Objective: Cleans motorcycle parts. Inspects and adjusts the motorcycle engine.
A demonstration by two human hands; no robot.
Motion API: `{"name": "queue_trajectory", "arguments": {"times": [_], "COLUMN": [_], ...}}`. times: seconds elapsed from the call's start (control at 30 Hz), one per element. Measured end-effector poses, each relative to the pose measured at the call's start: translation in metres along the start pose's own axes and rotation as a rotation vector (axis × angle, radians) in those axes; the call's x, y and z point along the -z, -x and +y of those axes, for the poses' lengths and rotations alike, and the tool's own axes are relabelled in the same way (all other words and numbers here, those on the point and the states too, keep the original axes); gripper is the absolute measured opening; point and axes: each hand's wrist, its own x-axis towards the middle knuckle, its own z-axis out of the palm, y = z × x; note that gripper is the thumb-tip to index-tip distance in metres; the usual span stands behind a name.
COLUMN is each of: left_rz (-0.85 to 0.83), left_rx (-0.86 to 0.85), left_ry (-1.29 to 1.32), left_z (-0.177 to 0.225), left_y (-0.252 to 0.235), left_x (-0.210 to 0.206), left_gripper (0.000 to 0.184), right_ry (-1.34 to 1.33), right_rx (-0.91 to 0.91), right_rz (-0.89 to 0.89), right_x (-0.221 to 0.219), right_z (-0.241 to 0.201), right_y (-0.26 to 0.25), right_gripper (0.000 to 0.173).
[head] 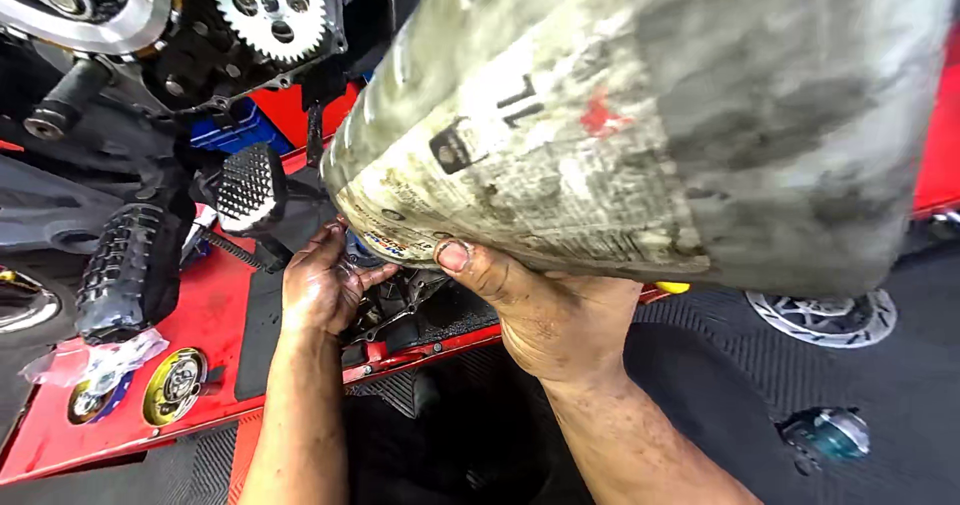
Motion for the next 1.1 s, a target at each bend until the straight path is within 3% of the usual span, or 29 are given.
{"name": "queue_trajectory", "arguments": {"times": [0.17, 0.33, 0.73, 0.8, 0.9, 0.93, 1.0, 1.1], "left_rz": [-0.014, -0.013, 0.079, 0.034, -0.214, -0.156, 0.058, 0.125], "left_rx": [-0.036, -0.095, -0.045, -0.060, -0.109, -0.096, -0.084, -0.233], "left_ry": [-0.063, -0.251, -0.494, -0.480, -0.276, -0.301, -0.521, -0.935], "left_z": [-0.003, -0.003, 0.010, 0.009, -0.005, -0.003, 0.006, 0.004], "left_y": [-0.002, -0.002, 0.023, 0.023, 0.001, 0.005, 0.021, 0.019], "left_x": [0.004, 0.005, -0.018, -0.014, 0.023, 0.015, -0.015, -0.012], "left_gripper": [0.022, 0.030, 0.041, 0.041, 0.045, 0.042, 0.038, 0.038], "right_ry": [0.012, 0.273, 0.245, 0.182, 0.138, 0.138, 0.166, 0.222], "right_rx": [-0.029, -0.004, 0.039, 0.046, 0.066, 0.062, 0.042, 0.041], "right_rz": [-0.033, 0.005, 0.051, 0.054, 0.045, 0.037, 0.029, 0.033], "right_x": [0.003, 0.008, 0.012, 0.011, 0.010, 0.010, 0.010, 0.011], "right_z": [-0.001, 0.006, 0.009, 0.007, 0.007, 0.006, 0.005, 0.005], "right_y": [-0.004, 0.000, 0.009, 0.010, 0.010, 0.008, 0.005, 0.003], "right_gripper": [0.049, 0.051, 0.051, 0.053, 0.053, 0.052, 0.049, 0.048]}}
